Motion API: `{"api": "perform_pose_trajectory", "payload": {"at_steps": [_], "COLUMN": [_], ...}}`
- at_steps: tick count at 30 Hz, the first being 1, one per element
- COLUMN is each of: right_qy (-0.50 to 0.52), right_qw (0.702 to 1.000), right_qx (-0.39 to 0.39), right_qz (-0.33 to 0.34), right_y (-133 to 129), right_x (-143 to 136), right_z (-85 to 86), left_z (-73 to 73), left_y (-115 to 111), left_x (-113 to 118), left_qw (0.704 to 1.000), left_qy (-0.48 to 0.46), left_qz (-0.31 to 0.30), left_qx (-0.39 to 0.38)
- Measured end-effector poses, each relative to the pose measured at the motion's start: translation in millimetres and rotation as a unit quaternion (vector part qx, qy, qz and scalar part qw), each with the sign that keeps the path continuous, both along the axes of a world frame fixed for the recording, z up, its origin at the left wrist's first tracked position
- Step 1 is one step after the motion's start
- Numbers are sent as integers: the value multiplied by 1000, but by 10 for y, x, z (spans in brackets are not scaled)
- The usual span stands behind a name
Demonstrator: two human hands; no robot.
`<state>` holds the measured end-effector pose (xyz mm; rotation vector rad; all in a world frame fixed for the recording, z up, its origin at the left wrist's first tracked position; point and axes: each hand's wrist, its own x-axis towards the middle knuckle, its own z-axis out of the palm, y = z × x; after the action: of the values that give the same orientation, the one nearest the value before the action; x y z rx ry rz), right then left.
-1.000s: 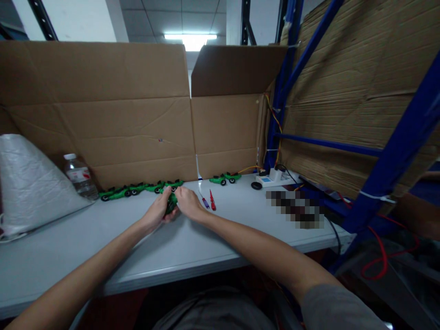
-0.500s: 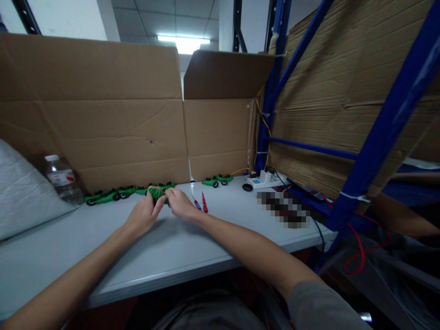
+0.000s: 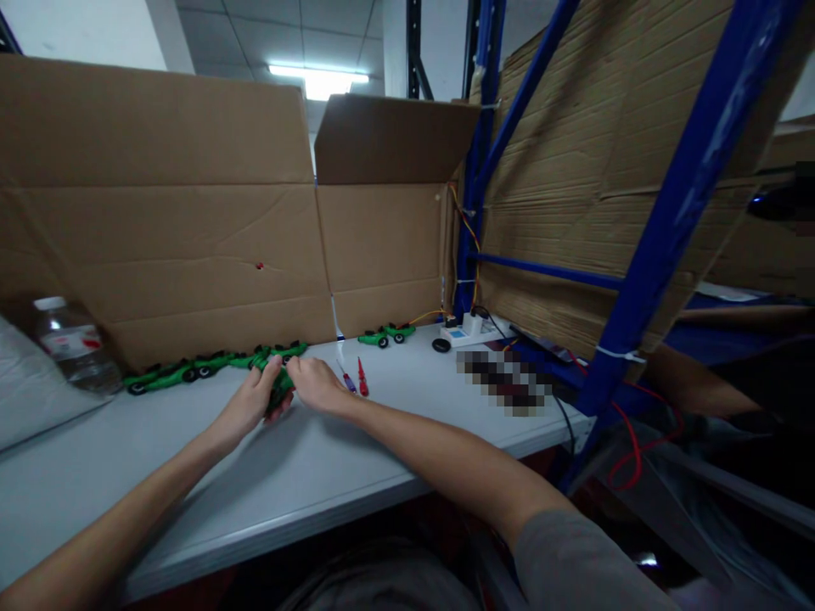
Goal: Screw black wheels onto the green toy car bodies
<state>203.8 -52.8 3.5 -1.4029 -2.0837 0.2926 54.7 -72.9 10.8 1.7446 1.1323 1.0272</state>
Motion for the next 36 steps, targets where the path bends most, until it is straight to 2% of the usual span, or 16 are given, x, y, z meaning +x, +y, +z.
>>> {"api": "perform_pose_trajectory", "payload": {"at_steps": [3, 7, 10, 13, 16, 17, 19, 21, 23, 27, 31, 33, 36], "right_qy": [-6, -15, -23, 1, 108, 161, 267, 345, 390, 441, 457, 469, 526], "right_qw": [998, 991, 988, 990, 990, 985, 953, 896, 839, 757, 698, 693, 726], "right_qx": [65, 128, 152, 138, 79, 35, -95, -232, -328, -428, -492, -490, -392], "right_qz": [-25, -22, 1, 11, 32, 51, 107, 156, 189, 223, 248, 243, 205], "right_y": [-43, -103, -108, -84, -26, -1, 41, 63, 57, 10, -34, -56, -89], "right_x": [0, 22, 47, 53, 39, 32, 23, 22, 29, 44, 46, 23, -48], "right_z": [27, 40, 40, 35, 16, 6, -15, -31, -31, 31, 111, 127, 107], "left_z": [29, 89, 109, 96, 68, 59, 41, 25, 12, 2, 1, 0, 6], "left_y": [-7, -9, -21, -25, 4, 18, 44, 60, 68, 88, 122, 124, 96], "left_x": [-31, -61, -49, -39, -82, -108, -163, -206, -226, -239, -265, -267, -239], "left_qw": [993, 964, 955, 978, 999, 991, 952, 908, 878, 842, 825, 833, 865], "left_qy": [-73, -165, -177, -131, -5, 54, 178, 281, 344, 363, 331, 314, 284], "left_qz": [-52, -99, -110, -98, -12, 31, 100, 123, 121, 133, 135, 129, 129], "left_qx": [-81, -185, -209, -131, 51, 121, 228, 284, 310, 377, 438, 436, 393]}}
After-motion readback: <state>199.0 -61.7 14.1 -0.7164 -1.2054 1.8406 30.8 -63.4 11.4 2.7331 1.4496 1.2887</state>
